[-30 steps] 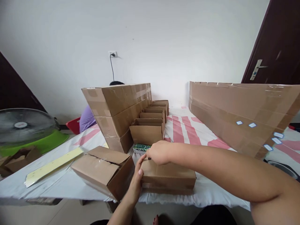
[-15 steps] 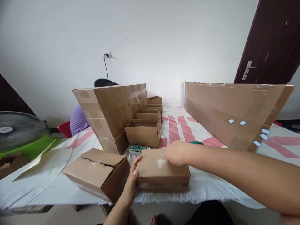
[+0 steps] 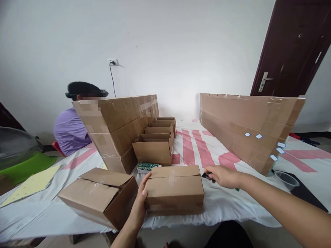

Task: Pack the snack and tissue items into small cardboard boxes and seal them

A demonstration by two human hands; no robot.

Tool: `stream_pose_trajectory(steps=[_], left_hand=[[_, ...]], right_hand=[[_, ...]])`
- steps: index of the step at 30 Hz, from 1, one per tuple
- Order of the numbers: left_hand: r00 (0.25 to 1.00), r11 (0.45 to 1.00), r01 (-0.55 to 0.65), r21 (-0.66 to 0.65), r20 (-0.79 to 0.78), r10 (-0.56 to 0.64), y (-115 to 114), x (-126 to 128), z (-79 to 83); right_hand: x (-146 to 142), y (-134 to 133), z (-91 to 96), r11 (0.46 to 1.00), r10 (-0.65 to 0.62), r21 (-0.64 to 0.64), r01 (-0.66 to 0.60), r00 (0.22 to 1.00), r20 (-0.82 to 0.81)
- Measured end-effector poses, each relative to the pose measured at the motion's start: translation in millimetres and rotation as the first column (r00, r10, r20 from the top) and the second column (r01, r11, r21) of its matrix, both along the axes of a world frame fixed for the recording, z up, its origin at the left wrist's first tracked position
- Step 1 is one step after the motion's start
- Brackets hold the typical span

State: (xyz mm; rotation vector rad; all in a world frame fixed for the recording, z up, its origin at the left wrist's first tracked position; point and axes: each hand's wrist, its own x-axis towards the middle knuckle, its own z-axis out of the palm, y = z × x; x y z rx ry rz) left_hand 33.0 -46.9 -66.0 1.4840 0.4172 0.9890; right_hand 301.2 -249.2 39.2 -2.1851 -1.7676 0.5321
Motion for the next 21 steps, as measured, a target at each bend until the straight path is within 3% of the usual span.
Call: stream_pose_trajectory(steps=[8, 11, 13, 15, 18, 21], left_hand=[[1.0, 1.0, 0.007, 0.021, -0.016, -0.007, 3, -2, 0.2], [0.999, 0.999, 0.014, 0.035, -0.036, -0.012, 5, -4, -1.7], [0.999, 0.999, 0.019, 0.038, -0.032, -0.018, 5, -4, -2.1], [1.0, 0.999, 0.021, 0.032, -0.024, -0.02, 4, -3, -1.7], [1.0, 1.0, 0.007, 0.021, -0.025, -0.007, 3, -2, -0.4], [1.0, 1.0, -0.006, 0.021, -0.023, 0.006, 4, -2, -0.7]], right_hand=[[26, -6, -77.7, 0.996, 0.038, -0.09, -0.013, 0.959, 0.28], [31, 1, -89.6, 0.993, 0.039, -0.114, -0.002, 0.946, 0.321], [31, 9, -81.6, 0.999, 0.003, -0.044, 0.012, 0.946, 0.325], [27, 21, -62.1, 0.994, -0.066, 0.099, 0.038, 0.955, 0.289], [11, 48, -23.7, 0.939, -0.147, 0.325, 0.11, 0.985, 0.094], [-17, 77, 7.4, 0.927, -0.069, 0.355, 0.117, 0.987, -0.145]])
